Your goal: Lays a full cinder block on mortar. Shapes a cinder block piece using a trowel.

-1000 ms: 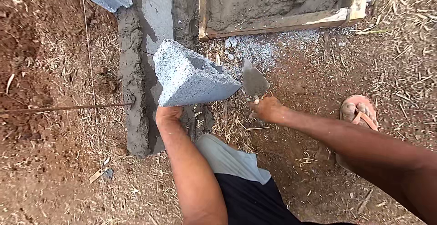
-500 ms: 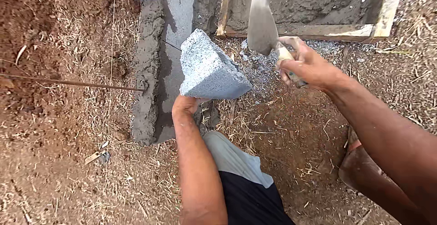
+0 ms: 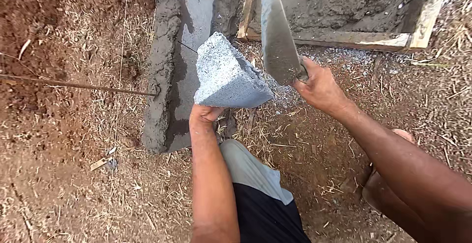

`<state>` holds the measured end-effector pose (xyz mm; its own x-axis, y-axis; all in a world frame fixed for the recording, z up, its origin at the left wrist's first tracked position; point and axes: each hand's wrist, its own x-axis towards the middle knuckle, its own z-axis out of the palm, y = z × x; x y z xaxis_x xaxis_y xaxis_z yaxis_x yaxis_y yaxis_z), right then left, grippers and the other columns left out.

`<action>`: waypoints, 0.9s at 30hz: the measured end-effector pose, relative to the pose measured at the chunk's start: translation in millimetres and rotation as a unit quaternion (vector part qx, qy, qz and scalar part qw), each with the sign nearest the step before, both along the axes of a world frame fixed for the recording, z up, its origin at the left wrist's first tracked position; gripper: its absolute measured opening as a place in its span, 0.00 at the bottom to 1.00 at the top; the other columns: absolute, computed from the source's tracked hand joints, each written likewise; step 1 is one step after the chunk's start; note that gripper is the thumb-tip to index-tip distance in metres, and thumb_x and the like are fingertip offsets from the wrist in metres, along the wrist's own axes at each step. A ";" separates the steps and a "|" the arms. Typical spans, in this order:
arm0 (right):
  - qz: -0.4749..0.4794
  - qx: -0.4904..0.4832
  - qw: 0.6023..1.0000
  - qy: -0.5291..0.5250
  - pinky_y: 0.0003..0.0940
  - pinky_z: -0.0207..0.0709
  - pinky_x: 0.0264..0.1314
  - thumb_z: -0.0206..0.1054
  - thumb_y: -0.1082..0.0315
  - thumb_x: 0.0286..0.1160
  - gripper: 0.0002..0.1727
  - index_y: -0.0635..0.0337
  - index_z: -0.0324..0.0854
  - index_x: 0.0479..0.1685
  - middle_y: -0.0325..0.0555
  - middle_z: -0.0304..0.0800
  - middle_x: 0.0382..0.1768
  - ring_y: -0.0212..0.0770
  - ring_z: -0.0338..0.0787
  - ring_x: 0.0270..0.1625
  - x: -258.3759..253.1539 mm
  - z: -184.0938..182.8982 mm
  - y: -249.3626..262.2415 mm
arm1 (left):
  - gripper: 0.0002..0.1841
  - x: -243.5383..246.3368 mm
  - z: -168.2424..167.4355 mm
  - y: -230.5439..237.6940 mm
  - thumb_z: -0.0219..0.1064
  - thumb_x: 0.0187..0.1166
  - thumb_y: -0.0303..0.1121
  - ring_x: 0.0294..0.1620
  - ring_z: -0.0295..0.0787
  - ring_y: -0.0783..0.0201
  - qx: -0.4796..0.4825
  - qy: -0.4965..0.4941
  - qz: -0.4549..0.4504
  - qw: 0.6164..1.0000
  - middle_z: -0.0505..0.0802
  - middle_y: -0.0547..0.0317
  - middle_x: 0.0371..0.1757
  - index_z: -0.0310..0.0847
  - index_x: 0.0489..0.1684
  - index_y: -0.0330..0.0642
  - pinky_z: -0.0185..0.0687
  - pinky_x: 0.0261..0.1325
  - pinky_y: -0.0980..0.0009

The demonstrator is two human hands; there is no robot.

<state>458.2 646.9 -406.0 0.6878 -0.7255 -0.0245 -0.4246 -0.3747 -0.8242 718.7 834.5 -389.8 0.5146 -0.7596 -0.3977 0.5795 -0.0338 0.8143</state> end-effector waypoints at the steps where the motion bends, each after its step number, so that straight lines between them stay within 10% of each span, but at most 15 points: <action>1: 0.006 -0.006 1.000 0.007 0.53 0.81 0.35 0.66 0.56 0.81 0.16 0.54 0.80 0.59 0.47 0.89 0.32 0.47 0.91 0.33 2.2 -0.5 0.2 | 0.04 -0.8 -0.9 -1.0 0.72 0.73 0.33 0.41 0.94 0.61 -0.005 -0.002 -0.001 1.000 0.96 0.58 0.39 0.88 0.41 0.52 0.92 0.45 0.59; 20: 0.002 -0.088 0.994 -0.064 0.46 0.78 0.29 0.66 0.61 0.77 0.11 0.57 0.84 0.48 0.44 0.88 0.26 0.42 0.89 0.29 20.9 30.0 1.2 | 0.09 -3.6 -9.7 -6.7 0.59 0.80 0.27 0.38 0.93 0.64 -0.025 -0.013 0.007 1.000 0.95 0.59 0.34 0.86 0.37 0.51 0.92 0.44 0.62; 27: 0.020 -0.009 0.999 0.035 0.59 0.77 0.32 0.64 0.57 0.80 0.12 0.57 0.83 0.47 0.50 0.86 0.27 0.53 0.89 0.31 23.8 -5.8 3.0 | 0.04 1.3 -11.8 -3.6 0.68 0.74 0.29 0.38 0.94 0.64 -0.055 -0.007 -0.013 0.998 0.95 0.58 0.34 0.88 0.35 0.51 0.92 0.45 0.62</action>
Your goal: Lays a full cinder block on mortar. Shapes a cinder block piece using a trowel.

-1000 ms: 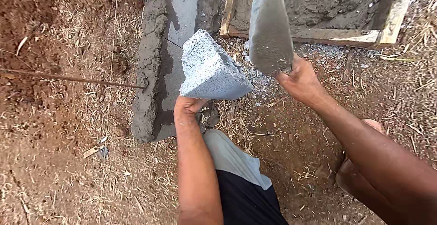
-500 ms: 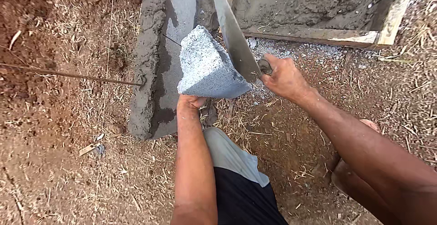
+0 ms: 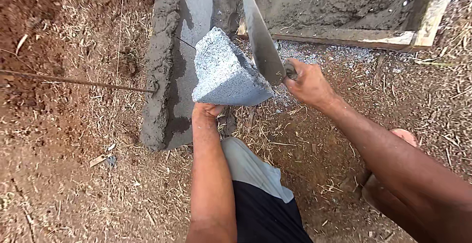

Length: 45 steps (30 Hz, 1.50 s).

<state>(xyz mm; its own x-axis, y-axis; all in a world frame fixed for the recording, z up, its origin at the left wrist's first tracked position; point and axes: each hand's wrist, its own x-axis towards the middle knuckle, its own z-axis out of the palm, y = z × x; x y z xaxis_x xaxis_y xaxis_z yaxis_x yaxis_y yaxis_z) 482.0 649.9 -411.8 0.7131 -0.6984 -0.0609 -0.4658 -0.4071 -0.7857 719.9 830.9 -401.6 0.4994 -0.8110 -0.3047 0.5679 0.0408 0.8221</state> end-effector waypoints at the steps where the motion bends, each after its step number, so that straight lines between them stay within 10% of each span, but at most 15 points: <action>1: -0.014 -0.005 1.000 -0.011 0.58 0.78 0.33 0.65 0.58 0.80 0.13 0.58 0.83 0.49 0.51 0.88 0.28 0.53 0.90 0.31 -1.3 6.3 0.0 | 0.04 0.5 -0.5 1.1 0.69 0.74 0.29 0.39 0.94 0.63 -0.001 -0.002 -0.004 1.000 0.96 0.58 0.35 0.88 0.36 0.51 0.92 0.46 0.62; 6: -0.052 -0.080 0.988 -0.120 0.45 0.82 0.33 0.67 0.61 0.79 0.12 0.58 0.84 0.52 0.45 0.91 0.30 0.41 0.91 0.32 4.2 41.1 2.5 | 0.10 -4.4 5.1 -1.1 0.59 0.80 0.26 0.39 0.94 0.64 0.026 -0.010 0.011 1.000 0.95 0.59 0.35 0.86 0.37 0.50 0.92 0.46 0.62; 11: 0.012 -0.032 0.999 0.007 0.61 0.77 0.31 0.63 0.58 0.81 0.12 0.58 0.82 0.47 0.52 0.86 0.26 0.57 0.90 0.30 3.3 -1.7 2.6 | 0.07 -2.6 2.2 -1.2 0.63 0.79 0.29 0.39 0.94 0.63 0.004 -0.002 0.007 1.000 0.96 0.58 0.35 0.88 0.37 0.50 0.92 0.46 0.62; 20: -0.040 -0.082 0.991 -0.094 0.49 0.76 0.28 0.66 0.59 0.79 0.11 0.58 0.81 0.45 0.46 0.85 0.24 0.46 0.87 0.27 7.4 32.0 2.9 | 0.09 -3.5 2.9 -4.8 0.61 0.82 0.30 0.40 0.94 0.64 0.000 0.012 0.005 1.000 0.96 0.59 0.36 0.88 0.37 0.51 0.93 0.46 0.62; 25: 0.021 0.006 0.998 0.067 0.63 0.79 0.36 0.62 0.55 0.84 0.14 0.56 0.82 0.50 0.53 0.87 0.29 0.59 0.90 0.34 5.3 -3.0 -5.1 | 0.12 -4.9 5.2 -3.1 0.56 0.84 0.30 0.39 0.94 0.63 -0.003 0.014 0.013 1.000 0.96 0.57 0.36 0.87 0.37 0.50 0.93 0.46 0.62; 45: 0.007 -0.022 0.999 0.029 0.56 0.81 0.41 0.63 0.55 0.83 0.13 0.53 0.83 0.53 0.48 0.89 0.33 0.51 0.91 0.39 31.5 67.4 -29.9 | 0.03 4.4 -1.8 1.0 0.75 0.70 0.31 0.40 0.95 0.64 -0.035 0.015 -0.046 0.998 0.97 0.57 0.37 0.91 0.36 0.50 0.94 0.47 0.62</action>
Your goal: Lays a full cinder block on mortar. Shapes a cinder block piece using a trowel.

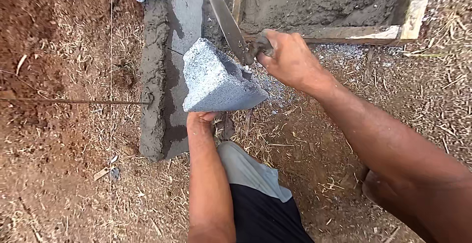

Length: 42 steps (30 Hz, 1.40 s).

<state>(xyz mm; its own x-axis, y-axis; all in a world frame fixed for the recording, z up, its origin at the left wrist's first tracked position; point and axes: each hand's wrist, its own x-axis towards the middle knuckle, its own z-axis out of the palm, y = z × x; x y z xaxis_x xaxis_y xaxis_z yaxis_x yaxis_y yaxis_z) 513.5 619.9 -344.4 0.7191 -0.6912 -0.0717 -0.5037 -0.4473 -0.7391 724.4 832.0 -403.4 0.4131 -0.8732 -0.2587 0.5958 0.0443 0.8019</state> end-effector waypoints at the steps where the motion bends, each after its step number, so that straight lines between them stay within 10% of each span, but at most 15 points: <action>1: -0.007 -0.016 1.000 -0.018 0.55 0.81 0.40 0.64 0.55 0.81 0.13 0.53 0.83 0.53 0.47 0.89 0.33 0.51 0.92 0.39 2.3 7.3 2.1 | 0.02 0.4 0.3 -0.3 0.74 0.71 0.31 0.40 0.95 0.63 0.001 0.000 0.000 1.000 0.97 0.57 0.37 0.91 0.36 0.50 0.94 0.47 0.62; 21: 0.070 0.063 0.990 0.101 0.66 0.80 0.46 0.64 0.56 0.84 0.13 0.56 0.85 0.50 0.56 0.90 0.39 0.61 0.91 0.46 0.5 -27.5 -2.7 | 0.03 2.5 0.3 -1.8 0.70 0.75 0.32 0.39 0.95 0.63 0.013 0.000 0.007 1.000 0.97 0.58 0.36 0.90 0.37 0.51 0.93 0.46 0.62; 28: 0.024 0.008 0.998 0.065 0.61 0.80 0.43 0.64 0.57 0.82 0.12 0.54 0.83 0.51 0.52 0.89 0.37 0.58 0.91 0.45 7.1 14.1 -9.7 | 0.03 2.8 -1.2 -2.6 0.72 0.74 0.35 0.40 0.94 0.63 0.014 -0.006 -0.006 1.000 0.96 0.58 0.37 0.90 0.38 0.52 0.93 0.47 0.62; 36: 0.063 0.077 0.986 0.133 0.68 0.79 0.45 0.64 0.57 0.84 0.13 0.58 0.84 0.50 0.58 0.89 0.37 0.63 0.91 0.45 -5.8 -46.9 -1.7 | 0.05 0.6 1.7 -2.9 0.76 0.68 0.36 0.41 0.94 0.65 0.003 -0.018 -0.021 1.000 0.97 0.60 0.38 0.91 0.38 0.53 0.93 0.48 0.63; 42: 0.010 0.025 0.999 -0.022 0.54 0.79 0.38 0.65 0.56 0.80 0.10 0.51 0.84 0.47 0.43 0.88 0.31 0.46 0.89 0.37 -8.6 -3.0 -1.3 | 0.04 1.5 1.0 -3.9 0.76 0.69 0.34 0.41 0.95 0.64 -0.004 -0.004 -0.031 1.000 0.97 0.59 0.38 0.92 0.37 0.53 0.93 0.48 0.63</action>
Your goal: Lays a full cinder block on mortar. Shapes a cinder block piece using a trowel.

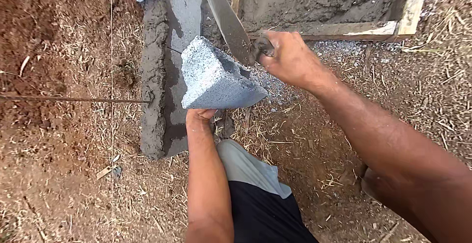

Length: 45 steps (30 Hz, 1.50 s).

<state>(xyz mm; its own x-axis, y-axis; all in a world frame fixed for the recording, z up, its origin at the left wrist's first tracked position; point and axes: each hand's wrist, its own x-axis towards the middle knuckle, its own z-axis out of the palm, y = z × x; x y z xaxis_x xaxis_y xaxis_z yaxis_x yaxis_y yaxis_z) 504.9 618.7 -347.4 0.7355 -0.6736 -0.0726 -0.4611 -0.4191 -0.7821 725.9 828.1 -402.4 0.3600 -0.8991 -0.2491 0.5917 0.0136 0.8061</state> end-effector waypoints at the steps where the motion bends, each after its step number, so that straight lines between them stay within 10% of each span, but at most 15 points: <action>1: -0.004 -0.005 1.000 -0.012 0.53 0.79 0.37 0.65 0.56 0.79 0.10 0.51 0.84 0.45 0.43 0.87 0.30 0.46 0.89 0.36 0.7 -5.5 2.5 | 0.04 0.3 -0.8 0.7 0.76 0.68 0.34 0.41 0.95 0.64 0.000 -0.001 0.002 1.000 0.97 0.59 0.38 0.92 0.38 0.53 0.93 0.48 0.63; 6: 0.038 0.055 0.995 0.076 0.61 0.79 0.40 0.63 0.59 0.82 0.10 0.53 0.86 0.47 0.50 0.88 0.32 0.54 0.90 0.38 -3.9 -47.6 10.7 | 0.07 1.9 -2.6 2.1 0.81 0.63 0.34 0.40 0.95 0.64 0.009 -0.012 0.016 1.000 0.97 0.59 0.37 0.92 0.36 0.53 0.94 0.47 0.63; 25: -0.060 0.017 0.998 -0.022 0.55 0.82 0.43 0.64 0.56 0.82 0.14 0.52 0.84 0.55 0.46 0.91 0.37 0.48 0.93 0.42 3.4 -5.2 16.6 | 0.03 1.4 -2.9 3.3 0.75 0.70 0.32 0.40 0.94 0.65 0.013 -0.011 0.021 1.000 0.97 0.59 0.37 0.91 0.37 0.53 0.93 0.48 0.62; 45: 0.091 0.026 0.988 0.121 0.64 0.79 0.39 0.65 0.58 0.81 0.10 0.53 0.86 0.47 0.52 0.88 0.32 0.57 0.90 0.39 -16.5 -42.1 -0.4 | 0.13 3.3 -2.4 1.7 0.86 0.57 0.39 0.42 0.96 0.64 -0.010 -0.003 -0.015 1.000 0.97 0.59 0.39 0.93 0.38 0.53 0.94 0.49 0.62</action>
<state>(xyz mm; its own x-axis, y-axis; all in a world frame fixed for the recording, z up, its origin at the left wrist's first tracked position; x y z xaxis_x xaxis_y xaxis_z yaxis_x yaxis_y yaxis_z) 488.5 618.3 -389.5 0.8005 -0.5227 -0.2932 -0.5587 -0.4736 -0.6809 729.2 829.8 -404.8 0.3338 -0.9144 -0.2293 0.5876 0.0116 0.8091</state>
